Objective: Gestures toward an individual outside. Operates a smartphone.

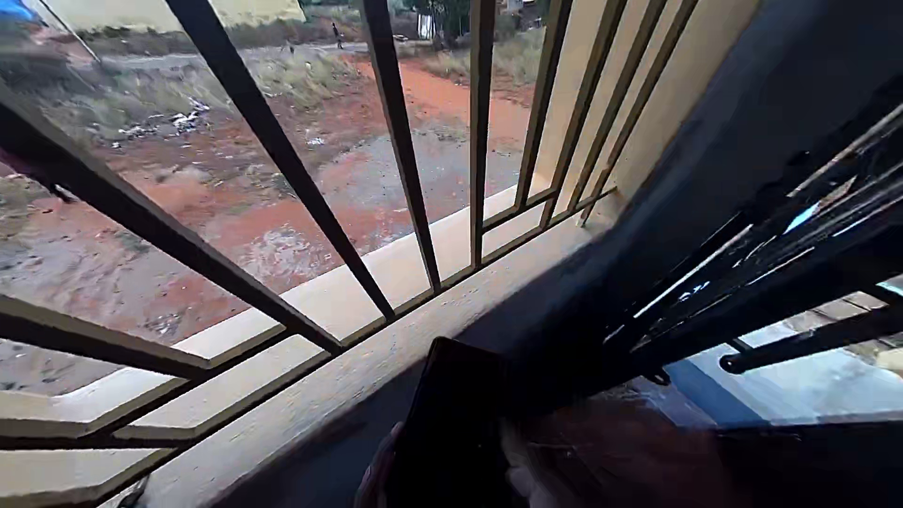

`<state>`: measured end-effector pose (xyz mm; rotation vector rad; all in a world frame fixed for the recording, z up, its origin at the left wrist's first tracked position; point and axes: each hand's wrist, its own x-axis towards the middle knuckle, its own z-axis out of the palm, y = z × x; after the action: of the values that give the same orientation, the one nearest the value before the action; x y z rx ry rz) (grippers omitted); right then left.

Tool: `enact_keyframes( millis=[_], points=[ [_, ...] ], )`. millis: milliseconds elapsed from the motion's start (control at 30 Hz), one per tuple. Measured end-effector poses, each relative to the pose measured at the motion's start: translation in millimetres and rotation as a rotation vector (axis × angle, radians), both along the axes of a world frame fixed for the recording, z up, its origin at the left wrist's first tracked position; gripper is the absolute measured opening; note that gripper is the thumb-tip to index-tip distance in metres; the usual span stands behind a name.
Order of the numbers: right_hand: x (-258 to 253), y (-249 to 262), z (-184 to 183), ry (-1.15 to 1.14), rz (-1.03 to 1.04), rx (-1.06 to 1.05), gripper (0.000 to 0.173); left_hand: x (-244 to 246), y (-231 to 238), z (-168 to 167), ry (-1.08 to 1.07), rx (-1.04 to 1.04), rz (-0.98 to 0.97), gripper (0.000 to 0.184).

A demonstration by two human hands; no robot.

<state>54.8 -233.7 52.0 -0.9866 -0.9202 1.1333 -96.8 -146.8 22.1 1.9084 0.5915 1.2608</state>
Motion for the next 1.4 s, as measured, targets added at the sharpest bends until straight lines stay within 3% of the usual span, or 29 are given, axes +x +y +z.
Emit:
enact_keyframes(
  millis=[67, 233, 333, 500, 867, 1267, 1400],
  points=[
    [-3, -7, 8, 0.024, -0.114, -0.038, 0.119, 27, -3, -3, 0.009, 0.060, -0.011, 0.087],
    [11, -11, 14, 0.033, -0.345, -0.144, 0.101, 45, -15, -6, 0.063, 0.095, -0.190, 0.113],
    [16, -10, 19, 0.125, -0.372, -0.162, 0.095, 48, -14, -3, 0.025, 0.118, -0.227, 0.112],
    [19, 2, 19, 0.163, -0.303, -0.153, 0.099, 40, 0, 2, 0.038, 0.113, -0.202, 0.111],
    [12, 44, 25, -0.008, -0.018, -0.161, 0.105, 10, 14, 3, 0.050, 0.036, -0.039, 0.121],
    [-10, 43, 11, -0.096, 0.156, -0.212, 0.105, -18, 13, 3, -0.189, -0.172, -0.122, 0.110],
    [-11, 40, 8, 0.007, 0.217, -0.207, 0.101, -20, 15, 4, -0.263, -0.246, -0.148, 0.105]
  ],
)
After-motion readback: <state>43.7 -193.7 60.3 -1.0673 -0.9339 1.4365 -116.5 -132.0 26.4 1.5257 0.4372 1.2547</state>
